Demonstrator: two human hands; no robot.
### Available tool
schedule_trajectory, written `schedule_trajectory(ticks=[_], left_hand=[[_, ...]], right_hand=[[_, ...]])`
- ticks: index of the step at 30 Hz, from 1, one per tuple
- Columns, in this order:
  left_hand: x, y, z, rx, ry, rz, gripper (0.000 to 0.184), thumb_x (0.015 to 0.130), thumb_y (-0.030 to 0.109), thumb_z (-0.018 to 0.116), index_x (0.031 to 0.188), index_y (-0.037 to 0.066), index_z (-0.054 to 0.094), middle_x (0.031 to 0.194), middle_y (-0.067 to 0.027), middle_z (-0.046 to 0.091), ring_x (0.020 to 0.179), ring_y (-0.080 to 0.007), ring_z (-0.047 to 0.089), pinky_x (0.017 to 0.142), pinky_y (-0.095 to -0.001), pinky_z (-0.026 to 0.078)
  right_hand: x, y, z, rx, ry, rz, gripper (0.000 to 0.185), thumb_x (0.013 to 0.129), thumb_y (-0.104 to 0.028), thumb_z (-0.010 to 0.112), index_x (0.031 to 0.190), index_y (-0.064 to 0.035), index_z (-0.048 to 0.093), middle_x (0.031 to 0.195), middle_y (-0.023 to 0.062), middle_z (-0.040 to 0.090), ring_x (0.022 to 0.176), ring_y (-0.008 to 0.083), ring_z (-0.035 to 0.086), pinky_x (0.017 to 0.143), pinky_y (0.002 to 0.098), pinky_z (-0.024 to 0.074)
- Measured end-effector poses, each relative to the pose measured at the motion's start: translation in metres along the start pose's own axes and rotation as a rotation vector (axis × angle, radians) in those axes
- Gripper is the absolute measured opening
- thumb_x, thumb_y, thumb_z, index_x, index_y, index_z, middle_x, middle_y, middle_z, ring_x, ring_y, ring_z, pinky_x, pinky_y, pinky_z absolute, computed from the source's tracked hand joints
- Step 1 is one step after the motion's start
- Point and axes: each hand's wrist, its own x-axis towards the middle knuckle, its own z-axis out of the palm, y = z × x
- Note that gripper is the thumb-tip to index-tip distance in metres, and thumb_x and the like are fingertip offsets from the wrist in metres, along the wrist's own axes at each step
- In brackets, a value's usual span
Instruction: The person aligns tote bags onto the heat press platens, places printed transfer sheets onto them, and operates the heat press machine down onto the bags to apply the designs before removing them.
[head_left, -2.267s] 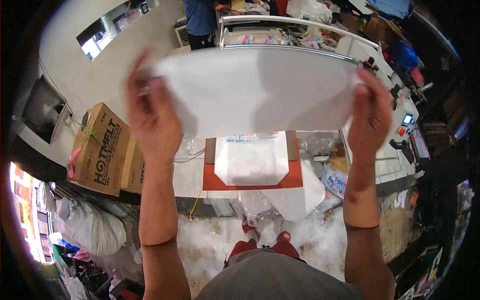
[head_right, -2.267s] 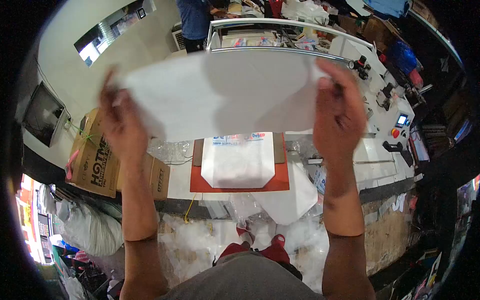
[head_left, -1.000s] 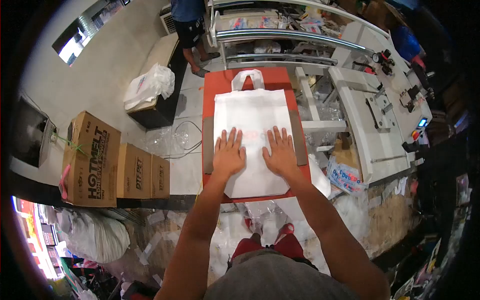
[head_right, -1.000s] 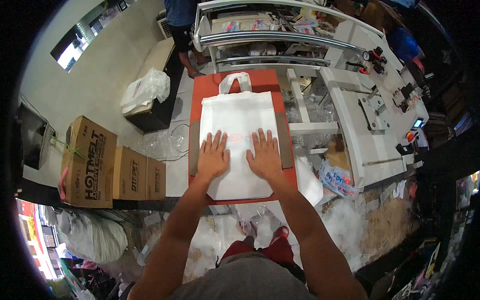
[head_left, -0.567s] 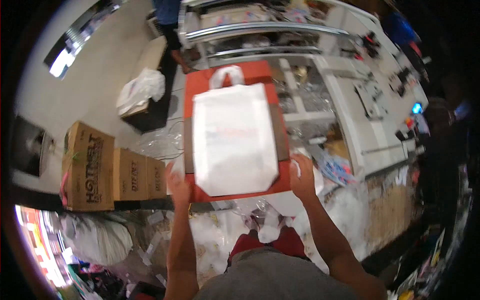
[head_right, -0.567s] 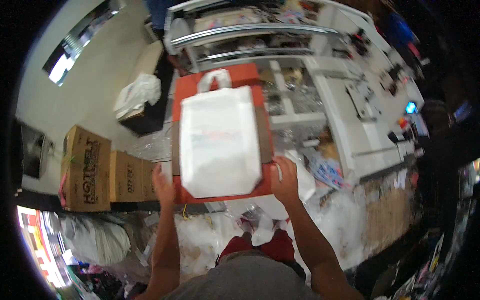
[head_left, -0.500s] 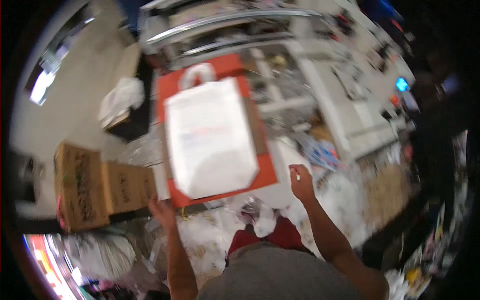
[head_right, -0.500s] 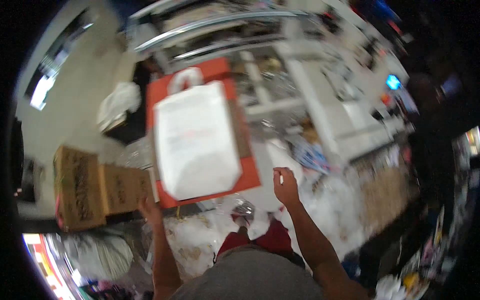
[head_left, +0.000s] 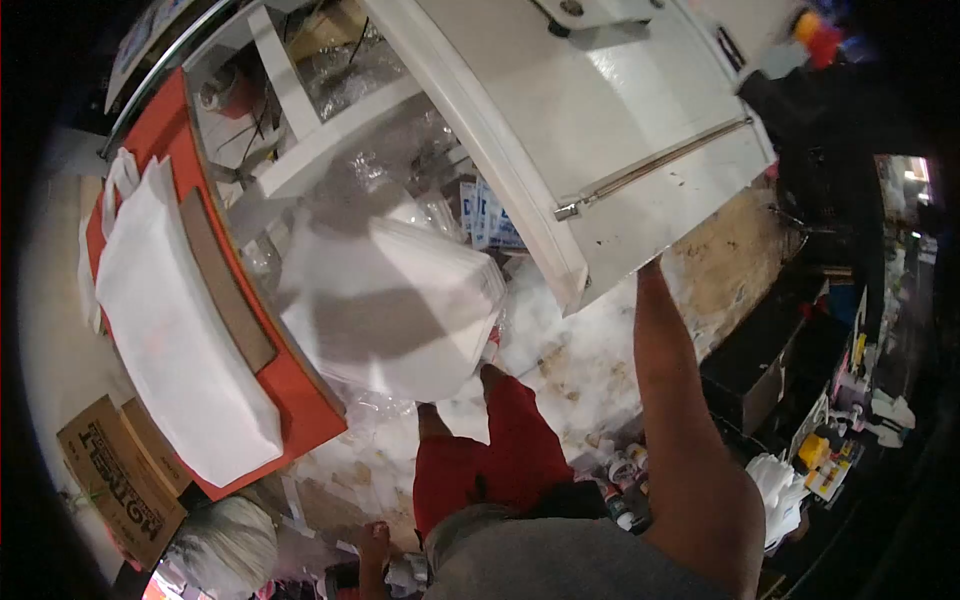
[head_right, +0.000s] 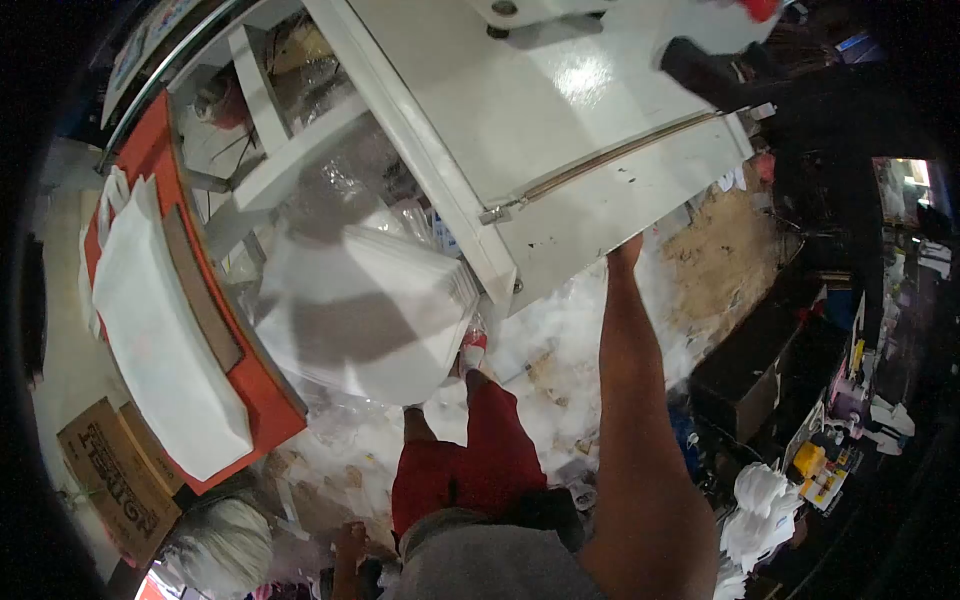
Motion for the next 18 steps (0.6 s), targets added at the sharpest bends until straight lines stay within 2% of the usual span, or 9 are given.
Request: schedule_trajectory(ticks=[2, 6, 7, 9, 10, 11, 14, 17, 18], left_hand=[[0.0, 0.012, -0.001, -0.339, -0.056, -0.129, 0.032, 0.09, 0.025, 0.064, 0.109, 0.0, 0.066, 0.103, -0.0205, 0.07, 0.096, -0.0335, 0.067, 0.082, -0.0423, 0.052], [0.026, 0.002, 0.005, -0.156, 0.059, -0.021, 0.031, 0.092, 0.025, 0.063, 0.11, -0.001, 0.065, 0.101, -0.0186, 0.07, 0.096, -0.0309, 0.068, 0.082, -0.0405, 0.053], [0.022, 0.047, -0.005, -0.066, 0.046, 0.058, 0.031, 0.093, 0.024, 0.063, 0.112, 0.0, 0.064, 0.102, -0.018, 0.069, 0.097, -0.0307, 0.068, 0.083, -0.0401, 0.053], [0.009, 0.139, -0.013, -0.089, 0.041, 0.167, 0.031, 0.092, 0.019, 0.064, 0.116, 0.0, 0.062, 0.107, -0.018, 0.068, 0.102, -0.031, 0.067, 0.086, -0.0407, 0.053], [0.003, 0.178, -0.011, -0.203, 0.046, 0.201, 0.033, 0.09, 0.017, 0.066, 0.118, 0.0, 0.062, 0.111, -0.0185, 0.067, 0.105, -0.0316, 0.066, 0.088, -0.0418, 0.053], [-0.001, 0.213, -0.012, -0.15, 0.076, 0.406, 0.04, 0.086, 0.014, 0.07, 0.123, 0.001, 0.061, 0.12, -0.0204, 0.064, 0.111, -0.0349, 0.063, 0.094, -0.0431, 0.051], [-0.056, 0.351, -0.044, -0.118, 0.065, 0.776, 0.061, 0.078, 0.02, 0.079, 0.131, 0.001, 0.054, 0.137, -0.0219, 0.054, 0.132, -0.0368, 0.049, 0.111, -0.0439, 0.038], [-0.082, 0.374, -0.077, 0.104, -0.005, 1.137, 0.064, 0.082, 0.031, 0.078, 0.134, 0.003, 0.053, 0.138, -0.0225, 0.055, 0.13, -0.0375, 0.051, 0.109, -0.0445, 0.041], [-0.079, 0.363, -0.084, 0.074, -0.136, 0.958, 0.062, 0.082, 0.036, 0.077, 0.129, 0.001, 0.056, 0.13, -0.0241, 0.059, 0.125, -0.0388, 0.054, 0.106, -0.0447, 0.043]], right_hand=[[0.013, -0.018, -0.001, 0.203, 0.0, 0.188, 0.043, 0.085, -0.026, 0.069, 0.118, 0.0008, 0.061, 0.115, 0.0248, 0.064, 0.103, 0.0405, 0.064, 0.086, 0.0447, 0.054], [0.014, -0.07, -0.009, 0.462, -0.053, 0.412, 0.038, 0.085, -0.018, 0.068, 0.117, 0.003, 0.061, 0.112, 0.0222, 0.067, 0.101, 0.0364, 0.066, 0.082, 0.042, 0.055], [0.007, -0.086, -0.012, 0.483, -0.1, 0.443, 0.037, 0.085, -0.015, 0.068, 0.116, 0.0036, 0.061, 0.112, 0.0216, 0.068, 0.101, 0.0354, 0.067, 0.081, 0.0414, 0.0553], [-0.04, -0.107, -0.01, 0.088, -0.27, 0.031, 0.029, 0.085, -0.007, 0.063, 0.112, 0.0036, 0.062, 0.107, 0.0203, 0.069, 0.096, 0.0348, 0.068, 0.078, 0.0414, 0.055], [-0.079, -0.079, -0.008, 0.358, -0.38, 0.355, 0.022, 0.086, -0.007, 0.059, 0.106, 0.0001, 0.063, 0.107, 0.0203, 0.067, 0.097, 0.0364, 0.066, 0.082, 0.0439, 0.0538], [-0.089, -0.242, -0.033, -0.413, -0.719, 0.006, 0.017, 0.087, -0.01, 0.058, 0.1, -0.001, 0.064, 0.101, 0.0207, 0.067, 0.095, 0.0394, 0.064, 0.085, 0.0459, 0.0525], [-0.16, -0.378, -0.055, -0.174, -1.573, 0.052, 0.022, 0.084, -0.011, 0.061, 0.104, -0.0032, 0.068, 0.098, 0.0168, 0.067, 0.089, 0.0319, 0.067, 0.083, 0.0407, 0.0532], [-0.168, -0.498, -0.073, 0.08, -1.597, 0.062, 0.02, 0.085, -0.009, 0.065, 0.103, -0.0026, 0.065, 0.09, 0.0124, 0.065, 0.083, 0.022, 0.064, 0.076, 0.0362, 0.0528], [-0.172, -0.509, -0.074, 0.193, -1.478, -0.027, 0.016, 0.085, -0.006, 0.065, 0.101, -0.0017, 0.064, 0.088, 0.0108, 0.065, 0.081, 0.0202, 0.064, 0.076, 0.0354, 0.0529]])
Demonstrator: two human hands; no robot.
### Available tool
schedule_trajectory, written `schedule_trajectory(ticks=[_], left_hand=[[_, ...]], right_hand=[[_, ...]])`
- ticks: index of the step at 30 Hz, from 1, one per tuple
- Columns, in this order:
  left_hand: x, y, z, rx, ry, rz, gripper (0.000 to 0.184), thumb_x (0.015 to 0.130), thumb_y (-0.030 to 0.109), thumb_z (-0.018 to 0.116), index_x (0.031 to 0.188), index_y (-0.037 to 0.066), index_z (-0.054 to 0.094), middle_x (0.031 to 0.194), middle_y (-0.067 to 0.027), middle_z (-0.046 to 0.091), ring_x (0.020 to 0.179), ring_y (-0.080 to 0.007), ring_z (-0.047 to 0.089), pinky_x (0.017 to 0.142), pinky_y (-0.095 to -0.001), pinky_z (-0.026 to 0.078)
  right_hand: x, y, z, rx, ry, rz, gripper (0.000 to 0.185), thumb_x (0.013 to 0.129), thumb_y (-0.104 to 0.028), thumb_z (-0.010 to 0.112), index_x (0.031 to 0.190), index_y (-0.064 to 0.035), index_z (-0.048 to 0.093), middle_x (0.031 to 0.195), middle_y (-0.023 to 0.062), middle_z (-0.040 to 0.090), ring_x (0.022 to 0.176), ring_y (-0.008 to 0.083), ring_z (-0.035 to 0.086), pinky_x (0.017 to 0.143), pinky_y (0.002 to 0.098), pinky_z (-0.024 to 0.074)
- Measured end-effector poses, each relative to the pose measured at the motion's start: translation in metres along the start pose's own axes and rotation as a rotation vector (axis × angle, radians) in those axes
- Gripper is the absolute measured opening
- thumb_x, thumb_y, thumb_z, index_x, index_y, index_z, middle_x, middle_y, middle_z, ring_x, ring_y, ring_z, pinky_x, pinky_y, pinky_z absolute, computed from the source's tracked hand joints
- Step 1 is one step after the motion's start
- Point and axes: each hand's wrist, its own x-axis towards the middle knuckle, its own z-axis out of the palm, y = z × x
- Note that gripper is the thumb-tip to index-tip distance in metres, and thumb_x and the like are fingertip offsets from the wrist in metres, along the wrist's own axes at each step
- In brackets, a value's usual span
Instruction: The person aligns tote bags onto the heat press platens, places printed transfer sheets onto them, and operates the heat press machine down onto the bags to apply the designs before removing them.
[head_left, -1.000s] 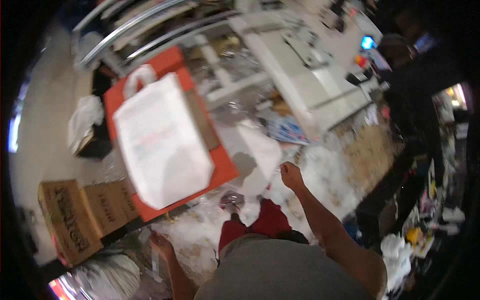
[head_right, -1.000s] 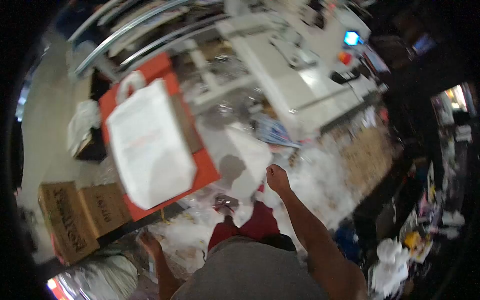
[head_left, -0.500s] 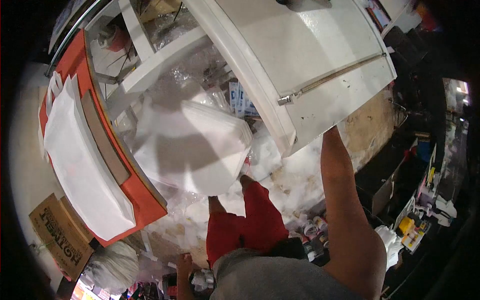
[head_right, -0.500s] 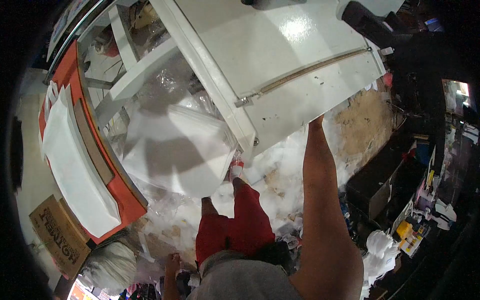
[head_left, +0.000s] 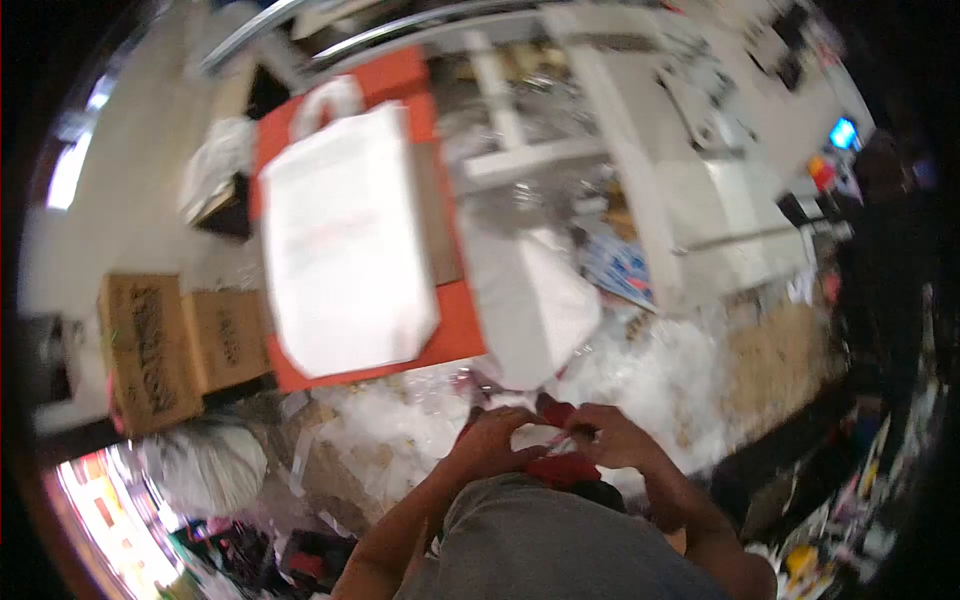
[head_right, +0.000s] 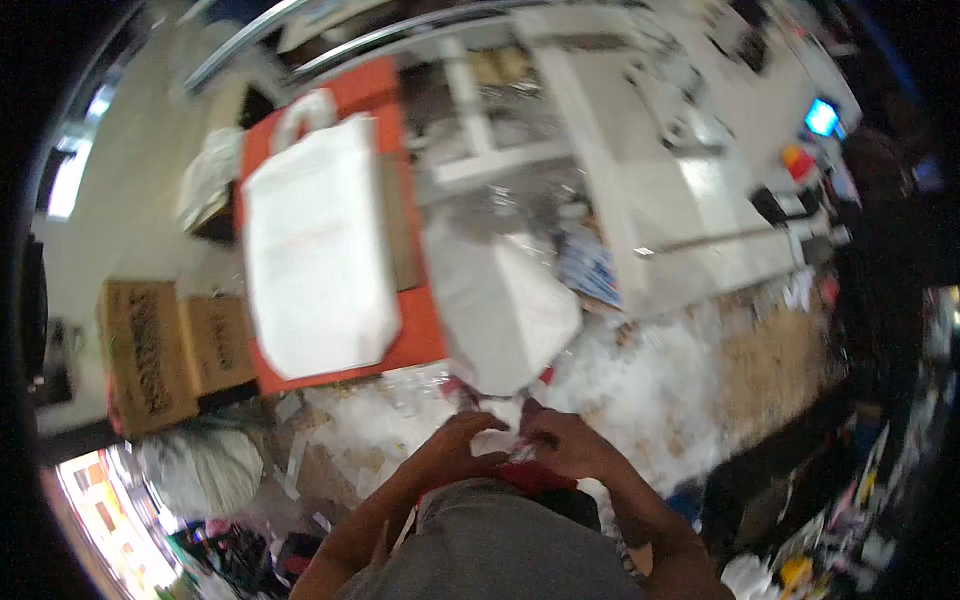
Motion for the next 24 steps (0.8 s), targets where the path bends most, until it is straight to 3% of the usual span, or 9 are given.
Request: schedule_trajectory(ticks=[2, 3, 5, 9, 14, 16, 17, 20, 24], left_hand=[[-0.026, 0.0, -0.039, -0.17, -0.12, -0.172, 0.062, 0.086, 0.046, 0.072, 0.122, -0.003, 0.06, 0.112, -0.0263, 0.066, 0.109, -0.0424, 0.063, 0.098, -0.0452, 0.048], [-0.041, -0.008, -0.055, -0.169, -0.068, -0.183, 0.062, 0.086, 0.046, 0.072, 0.122, -0.003, 0.06, 0.112, -0.0263, 0.066, 0.109, -0.0424, 0.063, 0.098, -0.0452, 0.048], [-0.073, -0.038, -0.083, -0.147, 0.129, -0.184, 0.053, 0.088, 0.039, 0.072, 0.12, -0.002, 0.061, 0.107, -0.0227, 0.069, 0.102, -0.0364, 0.068, 0.092, -0.0435, 0.052], [-0.113, -0.09, -0.156, -0.618, 0.602, -0.184, 0.035, 0.09, 0.016, 0.072, 0.119, -0.001, 0.061, 0.099, -0.0101, 0.071, 0.089, -0.0155, 0.068, 0.077, -0.0325, 0.056], [-0.083, -0.143, -0.264, -0.518, 1.098, -0.093, 0.035, 0.088, 0.012, 0.07, 0.118, -0.002, 0.061, 0.09, -0.011, 0.071, 0.077, -0.0149, 0.068, 0.066, -0.0303, 0.054], [-0.069, -0.147, -0.299, -0.429, 1.127, -0.09, 0.036, 0.086, 0.011, 0.071, 0.118, -0.002, 0.061, 0.089, -0.0123, 0.071, 0.075, -0.0158, 0.068, 0.065, -0.0301, 0.053], [-0.06, -0.152, -0.314, -0.351, 1.141, -0.099, 0.038, 0.085, 0.012, 0.071, 0.118, -0.002, 0.061, 0.089, -0.0141, 0.071, 0.075, -0.0177, 0.069, 0.066, -0.0309, 0.054], [-0.037, -0.166, -0.343, -0.214, 1.151, -0.107, 0.04, 0.082, 0.015, 0.073, 0.117, -0.002, 0.062, 0.089, -0.0166, 0.072, 0.074, -0.0216, 0.07, 0.067, -0.033, 0.055], [-0.023, -0.161, -0.356, -0.141, 1.123, -0.208, 0.043, 0.08, 0.02, 0.074, 0.115, -0.002, 0.064, 0.092, -0.0184, 0.072, 0.079, -0.0267, 0.071, 0.072, -0.0357, 0.056]], right_hand=[[0.007, -0.013, -0.002, 0.063, 0.158, 0.037, 0.01, 0.086, 0.0, 0.063, 0.096, -0.002, 0.06, 0.085, 0.0073, 0.063, 0.077, 0.015, 0.062, 0.072, 0.0318, 0.052], [0.016, -0.02, -0.003, 0.372, 0.188, 0.063, 0.012, 0.09, 0.002, 0.056, 0.101, -0.0017, 0.057, 0.084, 0.0073, 0.061, 0.072, 0.0122, 0.061, 0.065, 0.029, 0.0512], [0.043, -0.046, 0.001, 0.449, 0.377, 0.076, 0.011, 0.093, 0.001, 0.054, 0.103, -0.0027, 0.056, 0.086, 0.0064, 0.061, 0.073, 0.012, 0.061, 0.064, 0.0286, 0.0506], [0.125, -0.098, 0.04, 0.801, 0.468, -0.03, 0.007, 0.094, -0.005, 0.057, 0.101, -0.0024, 0.056, 0.088, 0.0065, 0.061, 0.073, 0.014, 0.061, 0.064, 0.0284, 0.0511], [0.224, -0.119, 0.08, 0.762, 0.513, -0.086, 0.012, 0.095, -0.007, 0.059, 0.105, -0.001, 0.057, 0.09, 0.0059, 0.06, 0.079, 0.0155, 0.062, 0.071, 0.0298, 0.0528], [0.247, -0.122, 0.088, 0.306, 0.779, -0.22, 0.019, 0.092, -0.008, 0.061, 0.109, 0.0009, 0.058, 0.094, 0.0094, 0.061, 0.086, 0.0196, 0.063, 0.076, 0.0322, 0.0531], [0.249, -0.131, 0.091, 0.296, 0.792, -0.232, 0.019, 0.092, -0.008, 0.061, 0.109, 0.0009, 0.058, 0.094, 0.0094, 0.061, 0.086, 0.0196, 0.063, 0.076, 0.0322, 0.0531], [0.252, -0.153, 0.093, -0.375, 0.822, -0.442, 0.032, 0.085, -0.007, 0.066, 0.115, 0.0009, 0.058, 0.114, 0.0195, 0.057, 0.109, 0.0343, 0.056, 0.097, 0.0442, 0.045], [0.266, -0.158, 0.1, -0.668, 0.758, -0.564, 0.041, 0.082, -0.009, 0.068, 0.12, 0.0015, 0.056, 0.125, 0.0203, 0.053, 0.119, 0.0391, 0.049, 0.102, 0.049, 0.0414]])
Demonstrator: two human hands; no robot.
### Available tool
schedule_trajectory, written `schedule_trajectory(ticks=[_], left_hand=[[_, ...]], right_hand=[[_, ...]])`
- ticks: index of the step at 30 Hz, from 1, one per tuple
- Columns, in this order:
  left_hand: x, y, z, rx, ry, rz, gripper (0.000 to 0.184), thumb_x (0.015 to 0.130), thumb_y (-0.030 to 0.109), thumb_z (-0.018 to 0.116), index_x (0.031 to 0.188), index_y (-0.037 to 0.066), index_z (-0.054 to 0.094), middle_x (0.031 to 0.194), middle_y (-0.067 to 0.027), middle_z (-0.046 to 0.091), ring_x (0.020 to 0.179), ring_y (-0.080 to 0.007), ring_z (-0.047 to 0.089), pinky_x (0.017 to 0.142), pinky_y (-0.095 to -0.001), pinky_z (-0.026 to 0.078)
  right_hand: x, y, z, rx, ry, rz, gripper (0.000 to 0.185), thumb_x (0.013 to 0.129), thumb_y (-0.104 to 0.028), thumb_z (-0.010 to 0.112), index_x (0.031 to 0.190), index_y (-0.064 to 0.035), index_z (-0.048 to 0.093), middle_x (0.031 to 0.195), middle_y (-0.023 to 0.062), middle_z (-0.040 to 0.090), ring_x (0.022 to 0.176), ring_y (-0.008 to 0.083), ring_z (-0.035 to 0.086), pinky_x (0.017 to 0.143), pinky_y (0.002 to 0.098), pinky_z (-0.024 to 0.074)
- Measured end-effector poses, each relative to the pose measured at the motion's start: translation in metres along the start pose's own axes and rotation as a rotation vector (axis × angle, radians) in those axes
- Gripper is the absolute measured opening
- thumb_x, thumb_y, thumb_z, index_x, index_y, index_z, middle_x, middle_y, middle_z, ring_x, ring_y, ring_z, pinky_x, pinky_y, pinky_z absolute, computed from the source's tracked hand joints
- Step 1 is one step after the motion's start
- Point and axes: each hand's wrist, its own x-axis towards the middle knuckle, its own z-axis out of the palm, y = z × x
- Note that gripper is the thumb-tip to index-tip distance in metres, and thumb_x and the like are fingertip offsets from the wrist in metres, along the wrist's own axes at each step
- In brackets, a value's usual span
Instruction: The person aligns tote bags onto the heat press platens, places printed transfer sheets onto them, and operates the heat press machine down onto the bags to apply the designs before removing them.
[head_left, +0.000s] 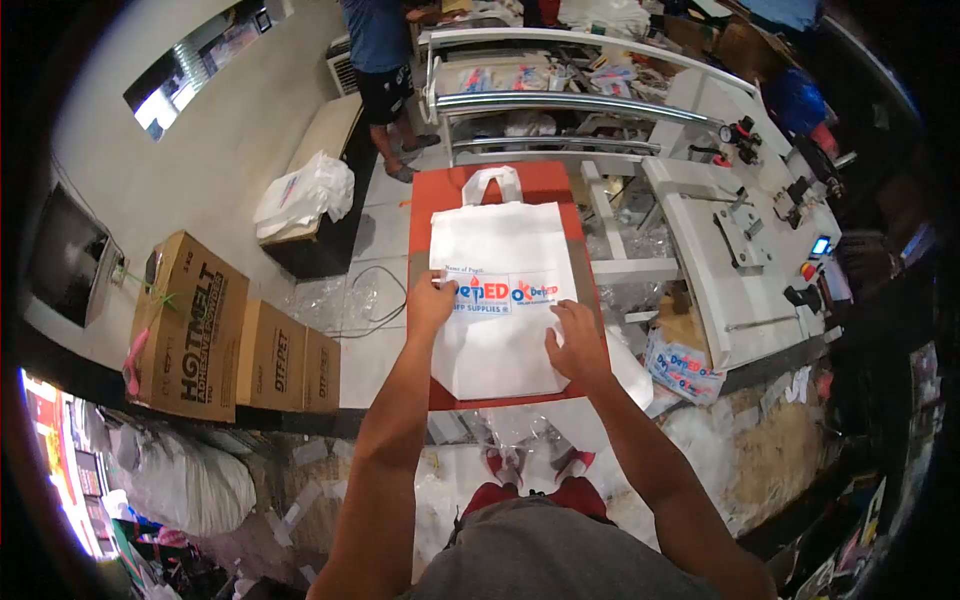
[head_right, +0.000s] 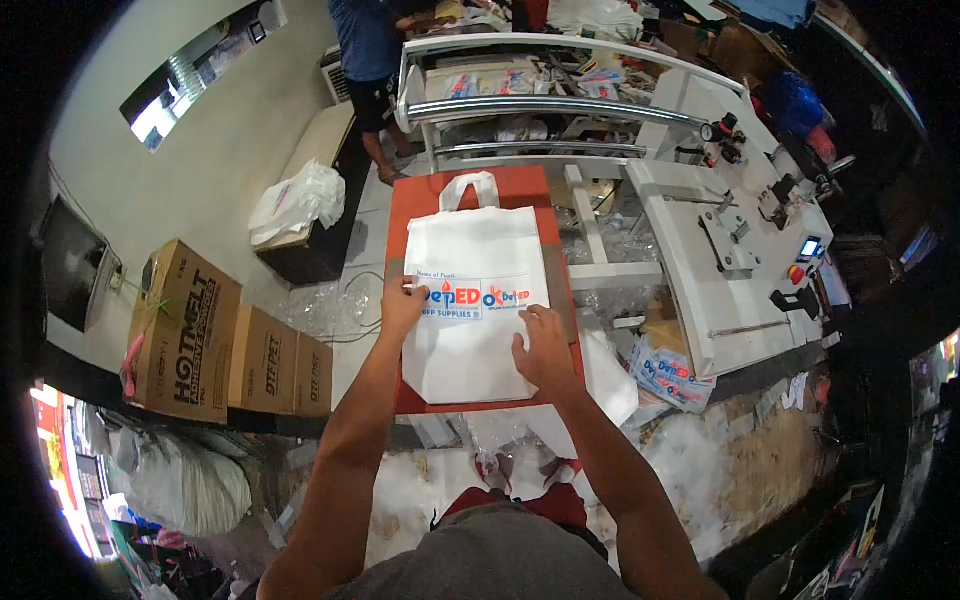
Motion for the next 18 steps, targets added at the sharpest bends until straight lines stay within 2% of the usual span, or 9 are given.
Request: schedule_trajectory(ticks=[3, 7, 9, 10, 11, 13, 14, 18], left_hand=[[-0.001, 0.006, 0.001, -0.133, -0.062, -0.061, 0.047, 0.08, 0.021, 0.075, 0.119, -0.002, 0.063, 0.096, -0.0191, 0.072, 0.086, -0.0282, 0.071, 0.078, -0.0357, 0.055], [-0.007, -0.015, 0.001, -0.085, -0.078, -0.044, 0.049, 0.082, 0.019, 0.072, 0.125, -0.002, 0.061, 0.107, -0.0217, 0.07, 0.096, -0.0288, 0.069, 0.082, -0.0366, 0.055], [-0.031, -0.015, -0.009, -0.162, 0.014, 0.181, 0.05, 0.087, 0.018, 0.067, 0.131, -0.003, 0.057, 0.117, -0.0242, 0.066, 0.103, -0.0317, 0.067, 0.086, -0.0382, 0.054], [-0.039, -0.024, -0.013, -0.005, -0.009, 0.321, 0.047, 0.088, 0.017, 0.063, 0.13, -0.003, 0.057, 0.126, -0.0248, 0.061, 0.114, -0.0357, 0.061, 0.095, -0.0418, 0.05], [-0.049, -0.028, -0.015, -0.001, -0.009, 0.318, 0.047, 0.088, 0.017, 0.063, 0.13, -0.003, 0.057, 0.126, -0.0248, 0.061, 0.114, -0.0357, 0.061, 0.095, -0.0418, 0.05], [-0.07, -0.027, -0.017, 0.333, 0.003, 0.613, 0.048, 0.085, 0.017, 0.064, 0.128, -0.003, 0.058, 0.13, -0.0235, 0.059, 0.121, -0.0381, 0.055, 0.105, -0.0458, 0.043], [-0.079, -0.025, -0.017, 0.302, -0.057, 0.616, 0.048, 0.083, 0.013, 0.065, 0.129, 0.0, 0.058, 0.138, -0.0222, 0.053, 0.129, -0.0414, 0.047, 0.109, -0.0502, 0.038], [-0.086, -0.034, -0.007, 0.405, 0.049, 0.701, 0.046, 0.083, 0.016, 0.066, 0.125, -0.001, 0.06, 0.135, -0.0222, 0.055, 0.125, -0.0428, 0.049, 0.108, -0.05, 0.039]], right_hand=[[-0.001, 0.006, 0.014, -0.123, -0.063, -0.01, 0.05, 0.083, -0.014, 0.067, 0.127, 0.0036, 0.053, 0.133, 0.0215, 0.051, 0.125, 0.0401, 0.047, 0.106, 0.0496, 0.0389], [-0.008, 0.013, 0.025, -0.24, -0.197, 0.069, 0.058, 0.085, -0.021, 0.064, 0.135, 0.0049, 0.049, 0.143, 0.0223, 0.045, 0.133, 0.0406, 0.041, 0.111, 0.0498, 0.0349], [-0.007, 0.014, 0.029, -0.258, -0.25, 0.138, 0.061, 0.087, -0.025, 0.06, 0.139, 0.0052, 0.047, 0.149, 0.0222, 0.04, 0.138, 0.0402, 0.036, 0.113, 0.05, 0.0323], [-0.007, 0.014, 0.031, -0.252, -0.253, 0.139, 0.061, 0.087, -0.025, 0.06, 0.139, 0.0052, 0.047, 0.149, 0.0222, 0.04, 0.138, 0.0402, 0.036, 0.113, 0.05, 0.0323], [-0.007, 0.015, 0.032, -0.27, -0.251, 0.137, 0.061, 0.087, -0.026, 0.059, 0.139, 0.0053, 0.047, 0.149, 0.0219, 0.039, 0.138, 0.0399, 0.036, 0.113, 0.0505, 0.0322], [-0.006, 0.014, 0.031, -0.288, -0.248, 0.131, 0.062, 0.087, -0.026, 0.058, 0.139, 0.0054, 0.047, 0.15, 0.0217, 0.039, 0.138, 0.0395, 0.036, 0.112, 0.051, 0.032], [-0.005, 0.014, 0.03, -0.299, -0.26, 0.139, 0.062, 0.087, -0.026, 0.058, 0.139, 0.0054, 0.046, 0.15, 0.0217, 0.038, 0.137, 0.0393, 0.036, 0.112, 0.0513, 0.0324], [-0.003, 0.012, 0.03, -0.287, -0.255, 0.138, 0.063, 0.086, -0.026, 0.058, 0.14, 0.0048, 0.047, 0.151, 0.0212, 0.038, 0.136, 0.039, 0.037, 0.111, 0.0519, 0.0333]])
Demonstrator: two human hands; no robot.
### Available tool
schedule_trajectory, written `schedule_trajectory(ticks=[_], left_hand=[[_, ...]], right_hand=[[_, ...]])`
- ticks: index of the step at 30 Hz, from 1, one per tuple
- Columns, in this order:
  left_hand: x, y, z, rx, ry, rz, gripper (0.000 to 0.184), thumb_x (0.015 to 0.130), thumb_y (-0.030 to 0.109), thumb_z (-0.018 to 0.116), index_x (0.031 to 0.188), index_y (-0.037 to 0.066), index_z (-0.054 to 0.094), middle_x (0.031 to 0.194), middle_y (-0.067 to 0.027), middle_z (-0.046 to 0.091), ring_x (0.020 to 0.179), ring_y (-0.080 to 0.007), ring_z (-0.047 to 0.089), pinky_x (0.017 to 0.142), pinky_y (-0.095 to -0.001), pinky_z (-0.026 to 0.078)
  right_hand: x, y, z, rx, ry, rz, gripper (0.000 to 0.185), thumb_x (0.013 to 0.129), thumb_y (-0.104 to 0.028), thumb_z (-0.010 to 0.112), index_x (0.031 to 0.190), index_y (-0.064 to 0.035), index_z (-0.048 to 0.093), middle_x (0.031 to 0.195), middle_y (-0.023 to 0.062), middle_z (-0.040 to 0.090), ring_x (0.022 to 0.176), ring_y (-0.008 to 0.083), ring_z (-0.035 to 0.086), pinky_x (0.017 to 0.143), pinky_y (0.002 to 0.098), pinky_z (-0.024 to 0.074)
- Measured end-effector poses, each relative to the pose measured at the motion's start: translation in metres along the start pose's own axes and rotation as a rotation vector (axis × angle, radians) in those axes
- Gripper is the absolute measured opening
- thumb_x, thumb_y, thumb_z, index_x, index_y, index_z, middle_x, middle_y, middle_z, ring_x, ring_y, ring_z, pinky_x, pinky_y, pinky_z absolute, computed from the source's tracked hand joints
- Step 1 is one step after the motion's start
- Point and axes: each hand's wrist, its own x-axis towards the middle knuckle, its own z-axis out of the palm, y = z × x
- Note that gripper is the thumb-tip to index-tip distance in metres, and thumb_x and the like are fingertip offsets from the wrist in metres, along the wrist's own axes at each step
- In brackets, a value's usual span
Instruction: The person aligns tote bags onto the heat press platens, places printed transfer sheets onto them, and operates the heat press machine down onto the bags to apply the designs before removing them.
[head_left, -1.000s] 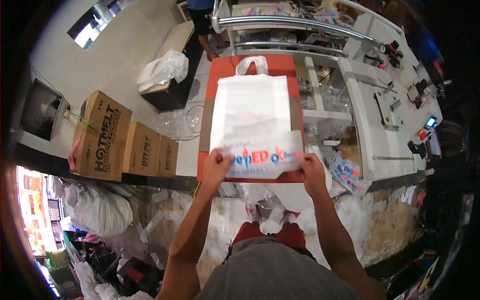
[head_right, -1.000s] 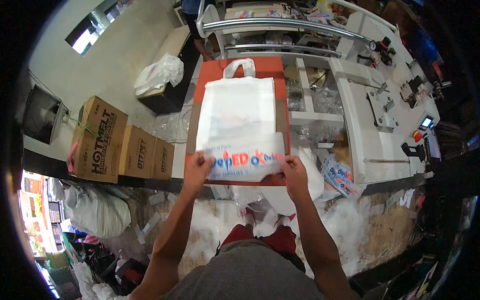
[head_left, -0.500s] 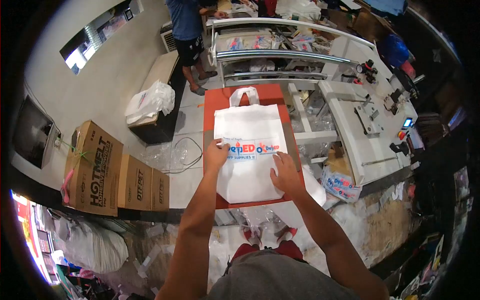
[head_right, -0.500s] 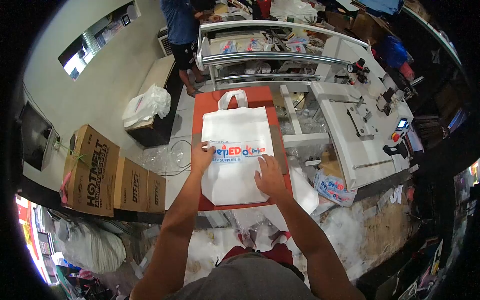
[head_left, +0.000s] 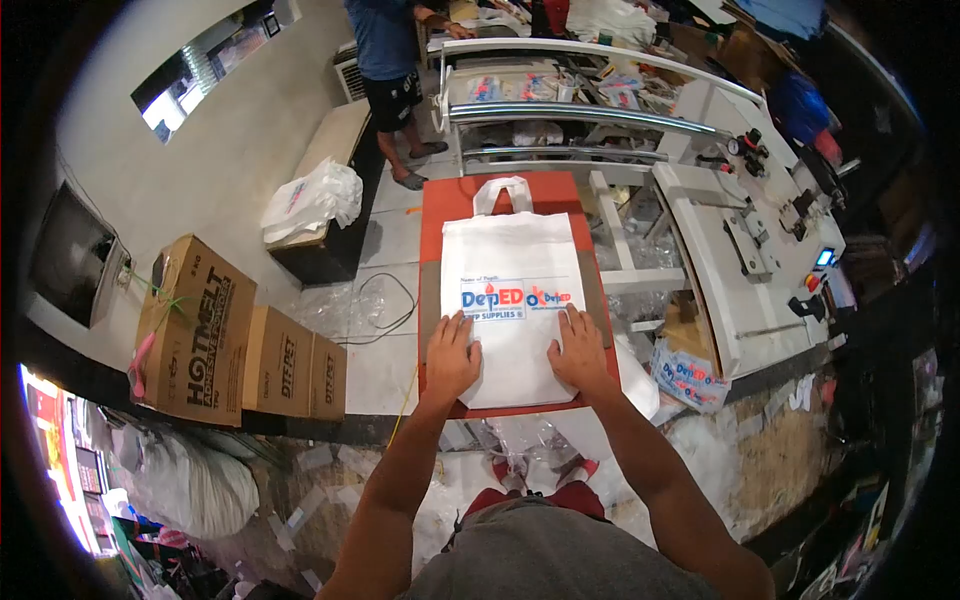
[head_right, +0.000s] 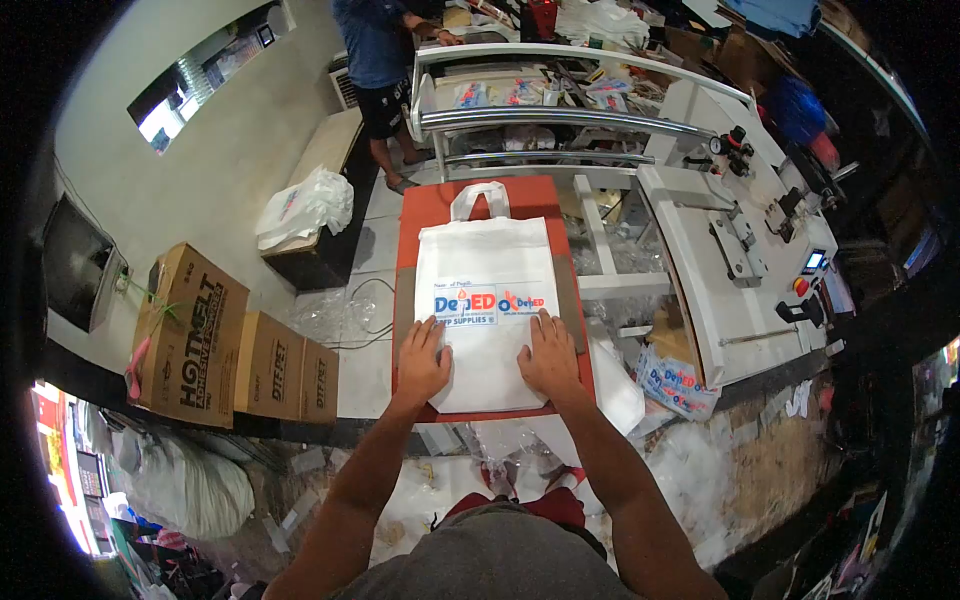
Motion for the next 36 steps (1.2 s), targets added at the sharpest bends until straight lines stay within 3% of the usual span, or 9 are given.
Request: schedule_trajectory(ticks=[19, 21, 23, 27, 30, 32, 33, 34, 36], left_hand=[[-0.005, -0.001, -0.002, -0.007, 0.007, -0.005, 0.05, 0.085, 0.015, 0.062, 0.131, -0.002, 0.056, 0.139, -0.0232, 0.052, 0.129, -0.0429, 0.047, 0.109, -0.0503, 0.038], [-0.005, 0.002, -0.014, -0.243, -0.008, -0.118, 0.047, 0.086, 0.011, 0.061, 0.131, -0.002, 0.055, 0.139, -0.0244, 0.051, 0.13, -0.0426, 0.046, 0.111, -0.0485, 0.036], [-0.016, -0.019, -0.023, -0.343, 0.062, -0.201, 0.045, 0.088, 0.007, 0.06, 0.132, -0.002, 0.054, 0.14, -0.0248, 0.05, 0.132, -0.0413, 0.046, 0.114, -0.0468, 0.034], [-0.095, -0.073, -0.056, -0.552, 0.214, -0.469, 0.046, 0.089, 0.001, 0.056, 0.135, 0.0, 0.049, 0.136, -0.0152, 0.053, 0.123, -0.0286, 0.053, 0.099, -0.0378, 0.046], [-0.201, -0.143, -0.047, -0.295, 0.229, -0.605, 0.034, 0.098, 0.008, 0.051, 0.131, -0.002, 0.053, 0.13, -0.0199, 0.053, 0.119, -0.0337, 0.055, 0.096, -0.0434, 0.048], [-0.243, -0.135, -0.06, 0.127, 0.093, -0.761, 0.029, 0.099, 0.012, 0.052, 0.123, -0.003, 0.058, 0.125, -0.0228, 0.055, 0.113, -0.0381, 0.056, 0.091, -0.0479, 0.049], [-0.289, -0.156, -0.05, 0.173, -0.015, -0.787, 0.026, 0.099, 0.013, 0.053, 0.118, -0.003, 0.06, 0.121, -0.0234, 0.057, 0.11, -0.0392, 0.057, 0.088, -0.0496, 0.049], [-0.323, -0.174, -0.04, 0.222, -0.122, -0.816, 0.023, 0.098, 0.013, 0.054, 0.112, -0.002, 0.063, 0.117, -0.024, 0.059, 0.107, -0.0402, 0.057, 0.086, -0.0513, 0.049], [-0.352, -0.136, -0.052, 0.248, -0.349, -0.934, 0.02, 0.095, 0.013, 0.058, 0.105, -0.002, 0.065, 0.105, -0.0223, 0.064, 0.101, -0.0384, 0.06, 0.085, -0.0526, 0.049]], right_hand=[[0.001, 0.003, -0.008, 0.017, -0.049, 0.045, 0.062, 0.089, -0.029, 0.057, 0.142, 0.0015, 0.045, 0.151, 0.0202, 0.039, 0.139, 0.0393, 0.035, 0.114, 0.0502, 0.0312], [-0.001, 0.007, -0.027, 0.271, 0.075, -0.022, 0.059, 0.09, -0.024, 0.06, 0.141, 0.0022, 0.046, 0.146, 0.0222, 0.045, 0.137, 0.0413, 0.038, 0.114, 0.0487, 0.0313], [-0.012, 0.018, -0.072, 0.3, 0.106, 0.052, 0.056, 0.09, -0.021, 0.06, 0.139, 0.002, 0.047, 0.142, 0.0235, 0.048, 0.135, 0.042, 0.041, 0.115, 0.0477, 0.0316], [-0.064, 0.129, -0.161, 0.115, 0.456, 0.169, 0.033, 0.088, -0.015, 0.062, 0.118, 0.0002, 0.06, 0.12, 0.0243, 0.061, 0.115, 0.0425, 0.055, 0.099, 0.0486, 0.0444], [-0.088, 0.228, -0.225, -0.177, 0.662, 0.424, 0.03, 0.088, -0.015, 0.064, 0.114, -0.0002, 0.061, 0.115, 0.0238, 0.062, 0.106, 0.0436, 0.059, 0.094, 0.0493, 0.0459], [-0.096, 0.281, -0.258, -0.436, 0.674, 0.461, 0.034, 0.088, -0.019, 0.065, 0.116, 0.0001, 0.06, 0.116, 0.0253, 0.061, 0.106, 0.0447, 0.059, 0.094, 0.0489, 0.0465], [-0.097, 0.301, -0.269, -0.551, 0.664, 0.431, 0.036, 0.089, -0.021, 0.066, 0.117, 0.0008, 0.059, 0.115, 0.0259, 0.061, 0.106, 0.0452, 0.059, 0.094, 0.0489, 0.0468], [-0.098, 0.324, -0.27, -0.528, 0.565, 0.458, 0.037, 0.089, -0.024, 0.065, 0.117, 0.0007, 0.058, 0.115, 0.0255, 0.061, 0.108, 0.044, 0.059, 0.093, 0.0496, 0.0478], [-0.089, 0.357, -0.27, -0.383, 0.382, 0.459, 0.042, 0.092, -0.025, 0.062, 0.123, 0.0011, 0.055, 0.114, 0.0234, 0.062, 0.105, 0.0427, 0.059, 0.091, 0.0507, 0.0484]])
